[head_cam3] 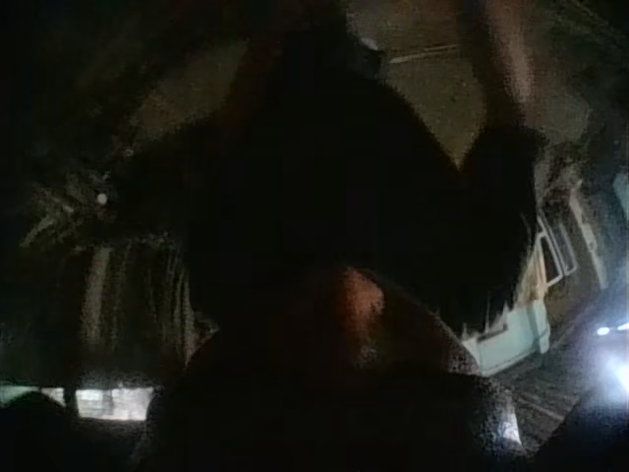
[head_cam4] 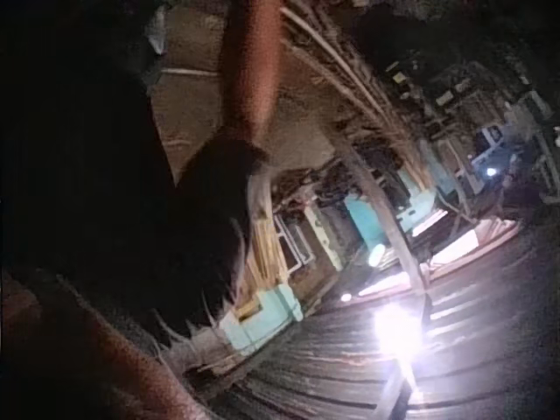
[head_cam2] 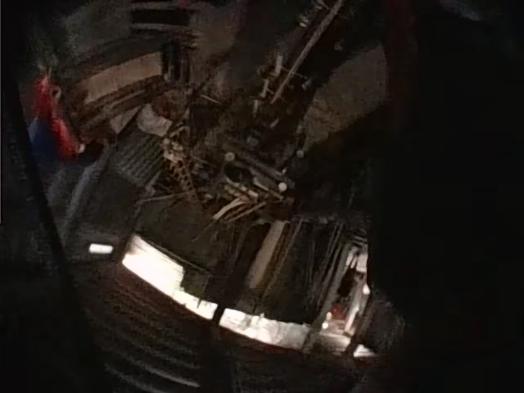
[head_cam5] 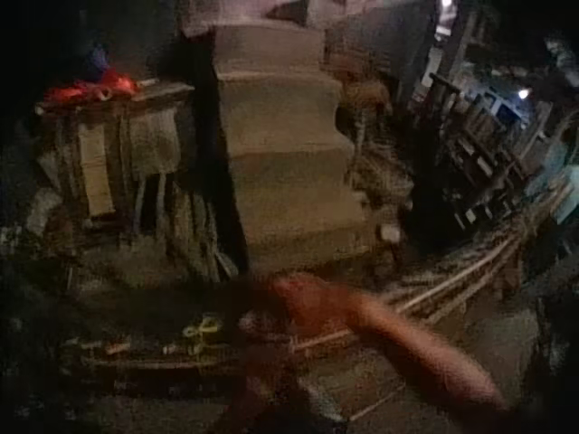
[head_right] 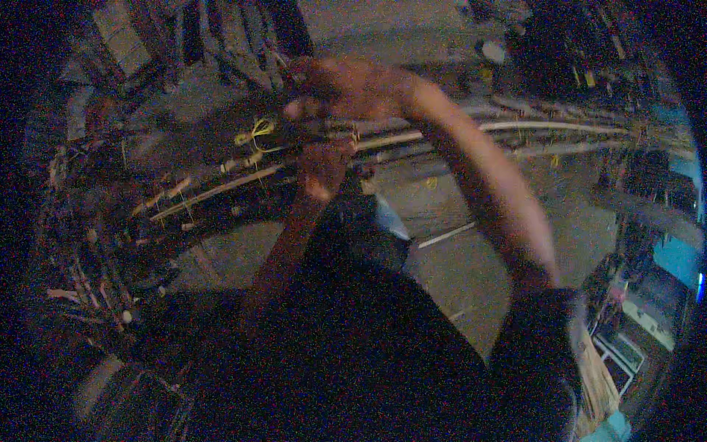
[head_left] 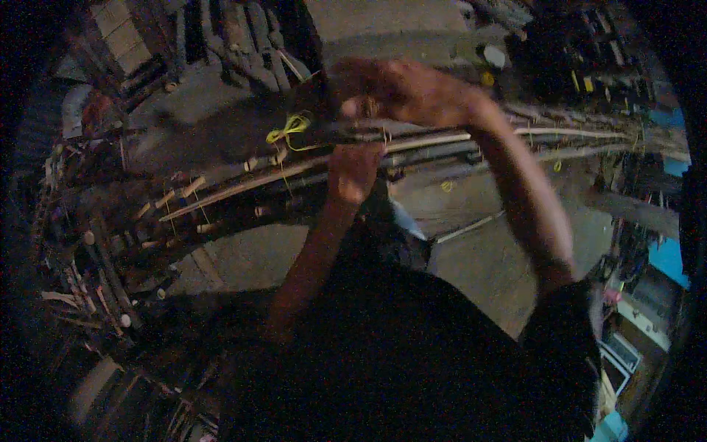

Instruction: The person repeatedly ties bundles of thin bamboo sticks together using yellow string. They wrap the string around the sticks, pull it tight, and secure it with knots. The person handles the sticks one at a time, moving them from a pile to a workbench and back.

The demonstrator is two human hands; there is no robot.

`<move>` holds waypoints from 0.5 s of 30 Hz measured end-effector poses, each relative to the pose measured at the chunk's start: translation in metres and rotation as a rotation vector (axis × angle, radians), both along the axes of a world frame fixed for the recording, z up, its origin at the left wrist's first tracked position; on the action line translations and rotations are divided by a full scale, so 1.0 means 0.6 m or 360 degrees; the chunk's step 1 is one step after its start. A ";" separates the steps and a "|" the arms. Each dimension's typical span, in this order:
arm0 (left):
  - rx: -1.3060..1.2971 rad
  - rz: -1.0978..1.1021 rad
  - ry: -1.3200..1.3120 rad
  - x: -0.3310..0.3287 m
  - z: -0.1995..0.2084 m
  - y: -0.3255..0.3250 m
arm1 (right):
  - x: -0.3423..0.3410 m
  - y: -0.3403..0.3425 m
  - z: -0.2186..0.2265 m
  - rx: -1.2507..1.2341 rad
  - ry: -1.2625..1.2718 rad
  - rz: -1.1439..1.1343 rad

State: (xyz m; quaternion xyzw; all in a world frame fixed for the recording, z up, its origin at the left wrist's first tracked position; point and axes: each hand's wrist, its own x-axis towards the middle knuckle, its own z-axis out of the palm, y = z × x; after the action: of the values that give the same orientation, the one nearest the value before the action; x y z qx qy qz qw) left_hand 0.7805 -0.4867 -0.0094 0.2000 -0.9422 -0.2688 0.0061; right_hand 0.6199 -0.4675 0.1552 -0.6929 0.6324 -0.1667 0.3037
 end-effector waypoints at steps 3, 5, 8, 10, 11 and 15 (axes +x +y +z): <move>-0.0394 0.0080 0.0638 0.006 -0.046 0.011 | -0.045 0.001 -0.169 0.0265 -0.0176 -0.0396; -0.0555 0.0114 0.0741 0.010 -0.037 -0.001 | -0.020 0.001 -0.213 0.0178 -0.0722 -0.0541; -0.0382 0.0122 0.0657 0.011 -0.004 0.019 | 0.068 0.162 -0.112 -0.0278 -0.1175 -0.0646; -0.0033 0.0202 0.0617 0.010 -0.018 0.010 | 0.154 0.241 -0.166 -0.0036 -0.0980 -0.0362; 0.0007 0.0210 0.0323 0.018 0.006 0.017 | 0.170 0.239 -0.204 0.0268 -0.0645 -0.0299; 0.1106 0.0123 0.0534 -0.023 0.106 -0.012 | 0.195 0.224 -0.280 -0.0025 -0.0271 -0.0140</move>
State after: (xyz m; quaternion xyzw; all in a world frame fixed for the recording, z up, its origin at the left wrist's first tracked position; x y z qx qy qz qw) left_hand 0.7668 -0.4939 0.0541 0.1788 -0.7726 -0.6006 0.1023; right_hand 0.7367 -0.3332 -0.0127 -0.6502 0.6327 -0.2431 0.3432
